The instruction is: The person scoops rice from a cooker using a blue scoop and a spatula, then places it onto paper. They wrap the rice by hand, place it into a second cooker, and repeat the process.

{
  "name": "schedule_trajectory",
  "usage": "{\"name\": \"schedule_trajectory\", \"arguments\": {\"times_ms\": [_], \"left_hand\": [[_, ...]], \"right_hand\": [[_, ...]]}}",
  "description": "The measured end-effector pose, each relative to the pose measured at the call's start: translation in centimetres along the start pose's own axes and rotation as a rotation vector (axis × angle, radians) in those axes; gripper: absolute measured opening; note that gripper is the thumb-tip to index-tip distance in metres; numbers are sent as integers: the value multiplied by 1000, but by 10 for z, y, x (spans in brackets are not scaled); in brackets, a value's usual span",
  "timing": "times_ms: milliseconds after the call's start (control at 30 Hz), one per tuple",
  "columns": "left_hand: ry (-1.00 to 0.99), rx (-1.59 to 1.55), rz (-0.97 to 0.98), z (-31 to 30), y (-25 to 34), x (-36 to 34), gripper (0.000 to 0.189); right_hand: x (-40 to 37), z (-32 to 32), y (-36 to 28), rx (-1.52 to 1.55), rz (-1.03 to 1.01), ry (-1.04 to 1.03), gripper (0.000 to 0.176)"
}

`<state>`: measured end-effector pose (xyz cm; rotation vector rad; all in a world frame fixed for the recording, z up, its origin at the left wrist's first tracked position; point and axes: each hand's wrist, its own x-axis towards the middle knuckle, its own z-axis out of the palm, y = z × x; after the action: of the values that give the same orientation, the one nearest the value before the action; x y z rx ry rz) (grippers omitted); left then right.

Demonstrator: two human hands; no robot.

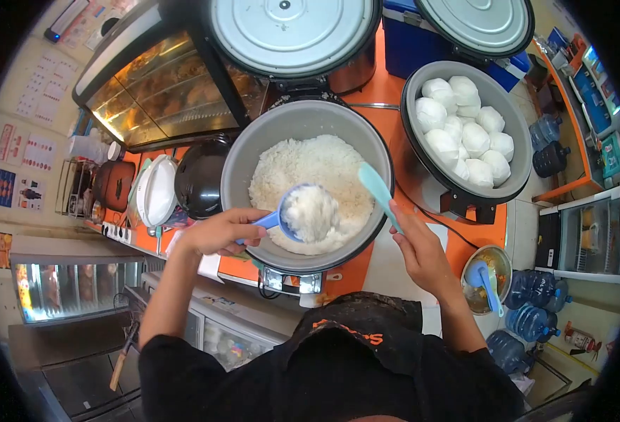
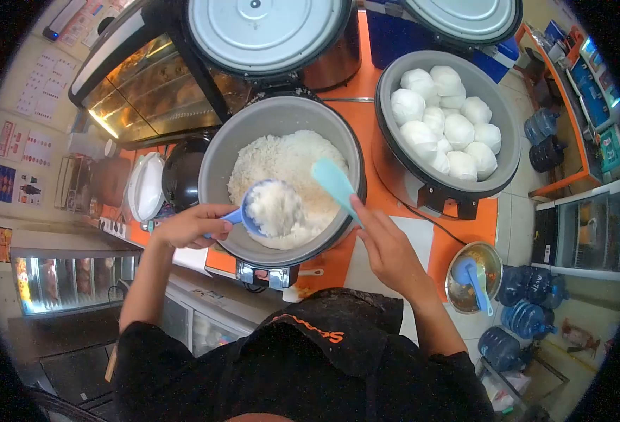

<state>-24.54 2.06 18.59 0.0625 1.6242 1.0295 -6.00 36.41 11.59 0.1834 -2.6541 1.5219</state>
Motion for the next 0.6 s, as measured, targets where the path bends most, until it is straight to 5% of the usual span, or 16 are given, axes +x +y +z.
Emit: {"name": "schedule_trajectory", "arguments": {"times_ms": [267, 433, 600], "left_hand": [[204, -570, 257, 66, -41, 15, 48], [342, -565, 364, 85, -47, 22, 25], [342, -608, 391, 90, -62, 21, 27]], "right_hand": [[40, 67, -40, -260, -173, -56, 62], [56, 80, -51, -473, -172, -107, 70], [85, 75, -46, -504, -125, -116, 65]]}}
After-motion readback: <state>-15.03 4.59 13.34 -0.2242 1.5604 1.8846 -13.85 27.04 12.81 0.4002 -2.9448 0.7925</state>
